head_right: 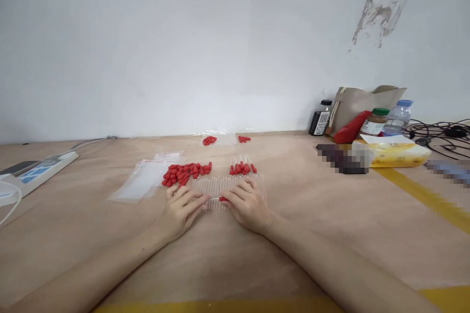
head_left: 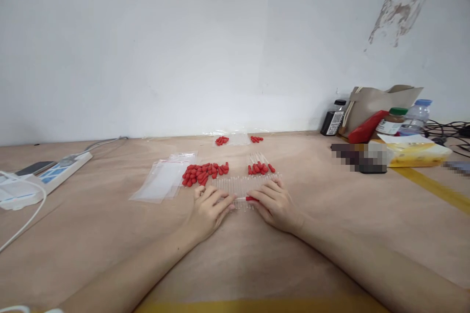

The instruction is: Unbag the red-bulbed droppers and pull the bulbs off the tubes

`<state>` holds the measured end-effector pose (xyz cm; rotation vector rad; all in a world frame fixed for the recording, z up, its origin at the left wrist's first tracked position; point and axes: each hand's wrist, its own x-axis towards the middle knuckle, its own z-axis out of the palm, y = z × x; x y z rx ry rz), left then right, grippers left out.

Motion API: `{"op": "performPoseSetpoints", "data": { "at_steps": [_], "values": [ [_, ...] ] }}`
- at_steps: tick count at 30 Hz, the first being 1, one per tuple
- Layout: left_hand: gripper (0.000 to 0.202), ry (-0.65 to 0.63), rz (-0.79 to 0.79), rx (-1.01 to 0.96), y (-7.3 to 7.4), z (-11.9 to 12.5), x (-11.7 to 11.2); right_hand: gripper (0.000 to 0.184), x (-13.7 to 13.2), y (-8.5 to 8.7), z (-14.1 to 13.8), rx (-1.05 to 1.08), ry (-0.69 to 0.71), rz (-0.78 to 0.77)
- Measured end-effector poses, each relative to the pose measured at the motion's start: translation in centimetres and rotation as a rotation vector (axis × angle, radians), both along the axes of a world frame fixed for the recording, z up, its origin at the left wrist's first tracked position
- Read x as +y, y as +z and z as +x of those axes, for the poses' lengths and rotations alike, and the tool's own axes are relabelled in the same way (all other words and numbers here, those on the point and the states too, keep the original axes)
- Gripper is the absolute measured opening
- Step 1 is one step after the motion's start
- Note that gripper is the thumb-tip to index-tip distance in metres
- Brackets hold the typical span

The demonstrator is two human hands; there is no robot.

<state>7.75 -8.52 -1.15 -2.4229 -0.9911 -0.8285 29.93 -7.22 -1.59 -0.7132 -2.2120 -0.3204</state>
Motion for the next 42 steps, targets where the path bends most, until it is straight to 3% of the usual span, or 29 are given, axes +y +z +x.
{"op": "performPoseSetpoints", "data": {
  "at_steps": [4, 10, 23, 28, 31, 35, 38, 42],
  "values": [
    [0.017, -0.021, -0.037, 0.032, -0.2, 0.5, 0.2, 0.016, -0.4, -0.2, -0.3, -0.005, 0.038, 0.010],
    [0.016, -0.044, -0.039, 0.056, 0.4, 0.4, -0.4, 0.014, -0.9, -0.3, -0.4, -0.067, -0.033, 0.039],
    [0.014, -0.130, -0.001, -0.008, 0.3, 0.2, -0.7, 0.018, -1.4, -0.1, 0.0, -0.091, -0.019, 0.078],
    [0.015, 0.006, -0.063, -0.158, 0.2, -2.4, 0.3, 0.013, -0.4, -0.4, 2.0, 0.097, -0.088, -0.028],
    [0.021, 0.111, -0.213, -0.237, 0.3, -3.5, 1.0, 0.014, 0.4, -0.6, 2.7, 0.280, -0.015, -0.146],
    [0.032, 0.227, -0.333, -0.194, 0.6, -3.8, 1.1, 0.024, 0.8, -0.8, 2.6, 0.335, 0.075, -0.185],
    [0.044, 0.241, -0.362, -0.169, 0.5, -3.7, 0.8, 0.027, 0.8, -0.6, 2.5, 0.334, 0.045, -0.203],
    [0.040, 0.227, -0.392, -0.177, 0.1, -3.7, 0.8, 0.012, 0.8, -0.2, 2.8, 0.358, -0.059, -0.253]
  ]
}}
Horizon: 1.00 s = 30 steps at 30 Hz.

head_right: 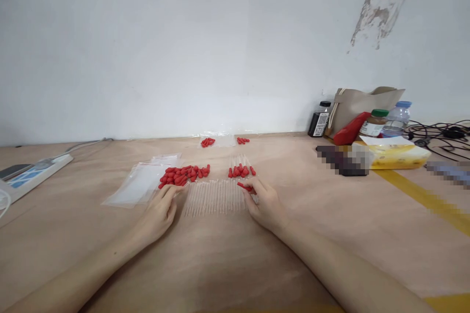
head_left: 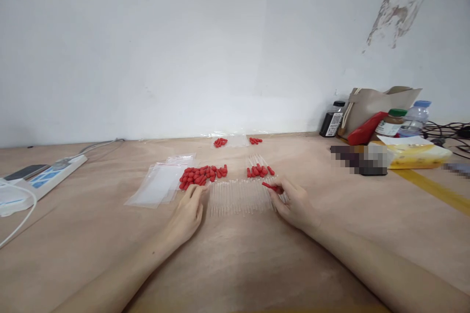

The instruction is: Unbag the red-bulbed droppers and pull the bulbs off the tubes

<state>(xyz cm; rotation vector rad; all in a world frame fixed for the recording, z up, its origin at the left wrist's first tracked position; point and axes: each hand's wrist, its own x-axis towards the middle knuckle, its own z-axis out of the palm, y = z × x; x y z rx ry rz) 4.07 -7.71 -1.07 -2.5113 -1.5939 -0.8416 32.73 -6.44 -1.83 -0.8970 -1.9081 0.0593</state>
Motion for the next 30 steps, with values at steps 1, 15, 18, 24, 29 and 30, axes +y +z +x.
{"op": "performPoseSetpoints", "data": {
  "at_steps": [1, 15, 18, 24, 29, 30],
  "values": [
    [0.037, 0.006, -0.007, -0.003, -0.1, 0.0, 0.1, 0.009, 0.0, 0.0, 0.1, 0.007, -0.019, -0.011],
    [0.023, 0.094, -0.144, -0.016, 0.3, 0.8, 0.2, 0.022, 0.5, -0.6, 0.0, 0.035, 0.010, 0.002],
    [0.018, 0.074, -0.149, -0.053, 0.4, 0.7, 0.2, 0.022, 0.8, -0.3, -0.5, 0.083, 0.009, -0.057],
    [0.016, 0.040, -0.084, -0.088, 0.0, 0.4, 0.6, 0.013, 3.9, 2.0, -3.8, 0.091, 0.023, -0.267],
    [0.014, 0.034, -0.082, -0.121, -0.1, 0.3, 0.9, 0.013, 8.5, 2.8, -8.4, 0.078, -0.088, -0.464],
    [0.013, 0.040, -0.083, -0.120, -0.1, 0.3, 0.9, 0.014, 9.3, 2.7, -9.3, 0.072, -0.102, -0.476]
  ]
}}
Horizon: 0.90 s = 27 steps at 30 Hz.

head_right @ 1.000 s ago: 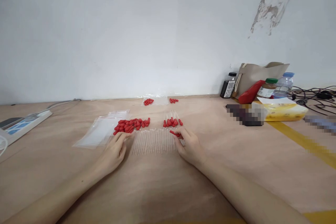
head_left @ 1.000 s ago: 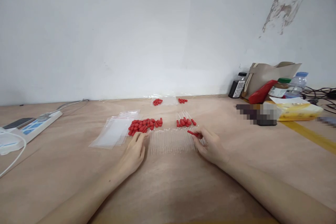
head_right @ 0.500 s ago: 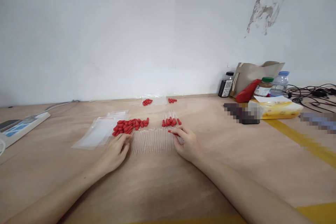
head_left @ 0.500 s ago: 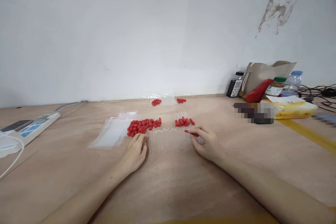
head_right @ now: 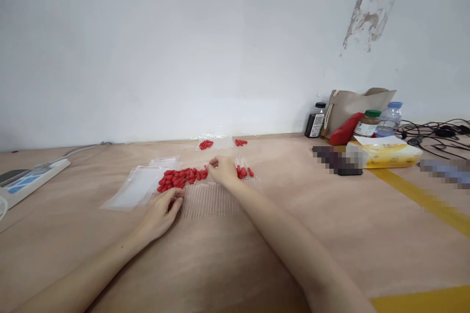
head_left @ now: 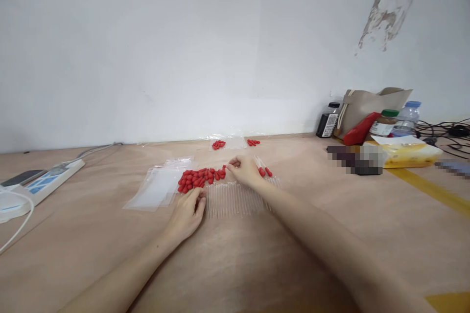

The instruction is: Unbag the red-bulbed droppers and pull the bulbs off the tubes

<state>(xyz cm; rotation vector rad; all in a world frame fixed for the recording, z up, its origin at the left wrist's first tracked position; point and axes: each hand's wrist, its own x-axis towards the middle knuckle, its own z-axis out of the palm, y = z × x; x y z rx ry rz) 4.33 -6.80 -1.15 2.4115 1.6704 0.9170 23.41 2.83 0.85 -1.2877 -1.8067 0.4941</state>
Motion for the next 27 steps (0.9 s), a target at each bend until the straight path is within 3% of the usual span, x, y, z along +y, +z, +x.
{"op": "performPoseSetpoints", "data": {
  "at_steps": [5, 9, 13, 20, 23, 27],
  "values": [
    [0.012, 0.008, 0.005, -0.013, 0.0, -0.3, 0.2, 0.017, 1.9, -0.7, -3.4, -0.070, -0.045, -0.019],
    [0.012, -0.010, 0.015, -0.036, -0.1, -0.4, 0.3, 0.026, 1.3, -0.3, -3.6, -0.157, -0.066, 0.002],
    [0.012, -0.004, 0.012, -0.051, 0.0, -0.4, 0.3, 0.033, 0.9, 0.3, 0.3, -0.249, -0.186, 0.050],
    [0.012, 0.011, 0.025, -0.024, 0.1, -0.2, 0.5, 0.022, 2.0, -1.0, 11.2, -0.242, -0.388, -0.287],
    [0.013, 0.014, 0.025, -0.024, 0.0, -0.2, 0.5, 0.025, 2.2, -1.9, 12.6, -0.235, -0.375, -0.390],
    [0.014, 0.011, 0.023, -0.022, -0.1, -0.3, 0.6, 0.026, 2.3, -2.3, 11.8, -0.204, -0.332, -0.413]
  ]
}}
